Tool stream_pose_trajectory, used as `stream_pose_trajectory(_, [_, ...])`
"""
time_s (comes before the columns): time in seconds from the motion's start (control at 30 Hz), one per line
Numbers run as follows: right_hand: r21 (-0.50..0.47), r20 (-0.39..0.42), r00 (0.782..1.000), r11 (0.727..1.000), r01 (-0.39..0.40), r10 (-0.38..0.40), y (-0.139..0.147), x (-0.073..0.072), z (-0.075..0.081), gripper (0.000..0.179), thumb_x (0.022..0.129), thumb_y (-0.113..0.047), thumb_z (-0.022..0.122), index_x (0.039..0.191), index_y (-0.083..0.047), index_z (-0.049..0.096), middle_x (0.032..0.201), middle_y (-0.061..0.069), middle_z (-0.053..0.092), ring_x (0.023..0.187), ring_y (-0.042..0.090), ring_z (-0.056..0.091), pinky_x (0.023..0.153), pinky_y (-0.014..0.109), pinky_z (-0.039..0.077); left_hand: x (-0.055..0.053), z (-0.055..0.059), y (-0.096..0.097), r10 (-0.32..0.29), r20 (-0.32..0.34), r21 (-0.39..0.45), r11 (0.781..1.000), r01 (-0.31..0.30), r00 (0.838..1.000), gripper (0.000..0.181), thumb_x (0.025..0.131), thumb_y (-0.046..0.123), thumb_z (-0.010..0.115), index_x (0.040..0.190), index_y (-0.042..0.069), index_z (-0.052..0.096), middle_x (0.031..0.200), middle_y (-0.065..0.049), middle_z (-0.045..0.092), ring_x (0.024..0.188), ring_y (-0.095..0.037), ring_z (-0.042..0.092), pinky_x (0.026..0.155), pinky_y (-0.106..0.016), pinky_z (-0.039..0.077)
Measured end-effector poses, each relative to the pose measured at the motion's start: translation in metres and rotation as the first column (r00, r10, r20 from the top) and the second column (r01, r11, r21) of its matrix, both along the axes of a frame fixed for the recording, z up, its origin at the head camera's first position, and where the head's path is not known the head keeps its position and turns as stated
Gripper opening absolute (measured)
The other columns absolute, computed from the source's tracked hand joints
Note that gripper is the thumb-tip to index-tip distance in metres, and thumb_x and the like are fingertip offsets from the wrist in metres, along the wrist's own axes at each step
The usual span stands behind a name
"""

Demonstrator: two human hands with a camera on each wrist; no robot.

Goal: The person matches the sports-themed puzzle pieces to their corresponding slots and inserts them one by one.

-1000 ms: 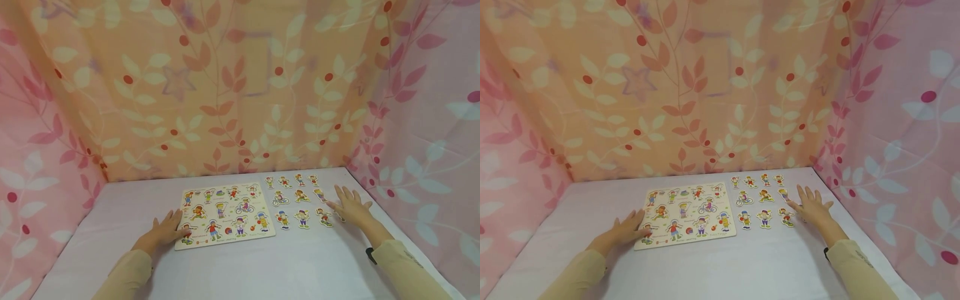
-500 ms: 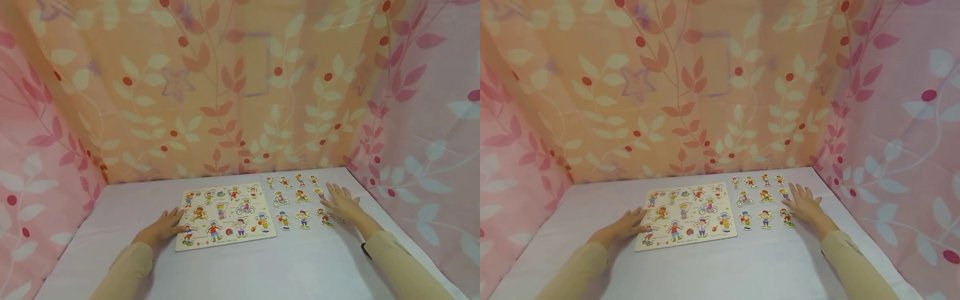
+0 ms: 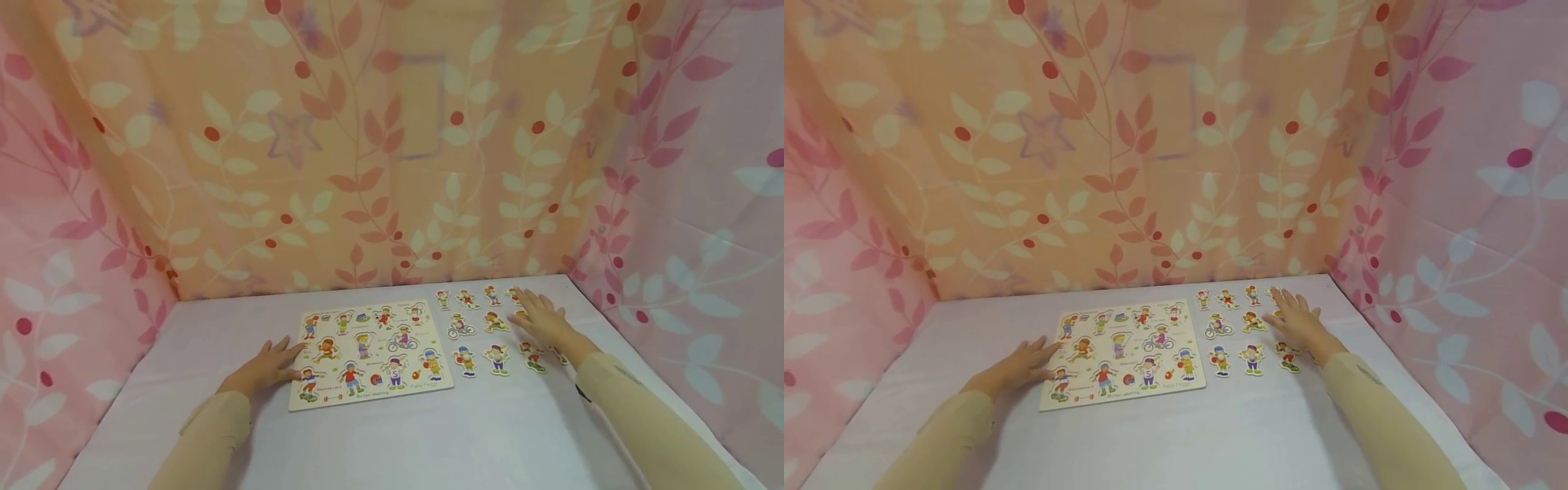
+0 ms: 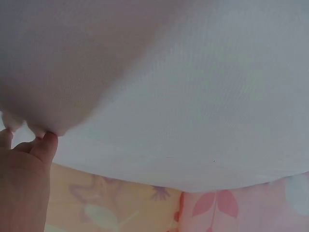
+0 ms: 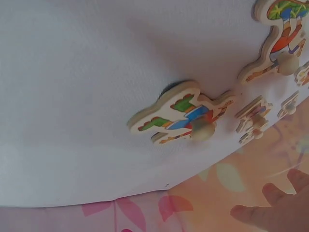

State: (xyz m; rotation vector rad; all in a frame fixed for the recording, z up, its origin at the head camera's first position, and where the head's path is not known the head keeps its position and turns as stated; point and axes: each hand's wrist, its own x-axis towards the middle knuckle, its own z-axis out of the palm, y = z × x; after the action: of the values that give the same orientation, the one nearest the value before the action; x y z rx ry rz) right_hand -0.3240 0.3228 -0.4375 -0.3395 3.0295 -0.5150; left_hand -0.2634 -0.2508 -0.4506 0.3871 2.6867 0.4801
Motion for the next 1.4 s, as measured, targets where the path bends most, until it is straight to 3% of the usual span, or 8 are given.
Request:
stream_pose_trajectory(0.03, [0.003,0.003,1.0,1.0,-0.001,0.001,0.0,-0.001,0.0,0.077,0.1,-0.051,0.043,0.154,-0.006,0.011,0.154,0.033,0.011,0.137,0.059,0.006,0.095,0.084,0.002,0.003,0.002,0.002,0.015,-0.014,0.0,1.0,-0.015,1.0,0.078,0.09,0.047,0.063,0.148,0.003,0.036,0.152,-0.036,0.018,0.134,-0.064,0.006,0.102,-0.077,0.015])
stream_pose_trajectory(0.13, [0.003,0.015,1.0,1.0,0.005,-0.005,0.003,-0.005,0.0,0.077,0.101,-0.049,0.044,0.154,-0.006,0.01,0.154,0.033,0.01,0.137,0.059,0.006,0.096,0.083,0.003,0.005,-0.01,-0.004,0.021,-0.113,0.046,0.999,-0.016,0.993,0.078,0.087,0.049,0.063,0.146,0.004,0.04,0.15,-0.036,0.021,0.133,-0.065,0.009,0.102,-0.077,0.015])
stream_pose_trajectory(0.23, [0.006,0.021,1.0,1.0,0.005,-0.005,0.006,-0.009,-0.001,0.077,0.101,-0.048,0.045,0.154,-0.004,0.01,0.154,0.033,0.01,0.137,0.058,0.007,0.096,0.083,0.004,0.004,-0.012,-0.005,0.016,-0.138,0.05,0.999,-0.009,0.99,0.078,0.087,0.05,0.063,0.146,0.004,0.041,0.15,-0.036,0.023,0.132,-0.066,0.011,0.102,-0.077,0.017])
stream_pose_trajectory(0.67, [-0.022,-0.127,0.986,0.993,-0.114,0.11,0.002,-0.03,-0.014,0.055,0.1,-0.028,0.055,0.147,-0.004,0.039,0.146,0.027,0.039,0.131,0.052,0.031,0.102,0.073,0.022,0.011,-0.02,-0.007,0.038,-0.149,0.036,0.999,-0.033,0.988,0.077,0.087,0.052,0.062,0.146,0.006,0.042,0.151,-0.032,0.025,0.132,-0.066,0.013,0.099,-0.078,0.021])
stream_pose_trajectory(0.9, [-0.094,-0.048,0.997,0.993,-0.07,0.066,0.0,-0.047,-0.021,0.057,0.102,-0.03,0.051,0.149,-0.003,0.035,0.151,0.029,0.03,0.135,0.052,0.023,0.107,0.071,0.015,0.01,-0.017,-0.002,0.061,-0.157,0.023,0.998,-0.058,0.986,0.076,0.086,0.051,0.063,0.146,0.009,0.044,0.152,-0.028,0.028,0.134,-0.063,0.015,0.099,-0.077,0.024])
stream_pose_trajectory(1.03, [-0.097,-0.026,0.999,0.995,-0.038,0.035,0.002,-0.055,-0.023,0.059,0.1,-0.03,0.054,0.148,-0.001,0.035,0.149,0.031,0.029,0.133,0.054,0.024,0.105,0.071,0.018,0.006,-0.016,0.003,0.054,-0.171,0.013,0.999,-0.052,0.984,0.075,0.085,0.051,0.064,0.145,0.01,0.045,0.152,-0.027,0.03,0.134,-0.063,0.016,0.097,-0.077,0.027])
stream_pose_trajectory(1.2, [-0.143,-0.043,0.999,0.99,-0.012,0.006,-0.002,-0.065,-0.024,0.056,0.097,-0.025,0.06,0.144,0.001,0.042,0.144,0.032,0.038,0.129,0.055,0.029,0.104,0.07,0.023,0.004,-0.018,0.001,0.061,-0.161,0.002,0.998,-0.062,0.985,0.078,0.083,0.053,0.064,0.145,0.01,0.045,0.152,-0.027,0.029,0.133,-0.063,0.016,0.098,-0.077,0.025])
stream_pose_trajectory(1.4, [-0.125,-0.114,0.993,0.992,-0.014,0.0,-0.007,-0.075,-0.025,0.051,0.093,-0.023,0.066,0.134,0.003,0.053,0.123,0.035,0.05,0.111,0.054,0.043,0.094,0.067,0.036,0.004,-0.019,-0.002,0.063,-0.166,0.0,0.998,-0.064,0.984,0.08,0.082,0.056,0.064,0.145,0.01,0.045,0.152,-0.026,0.03,0.133,-0.063,0.016,0.097,-0.077,0.025])
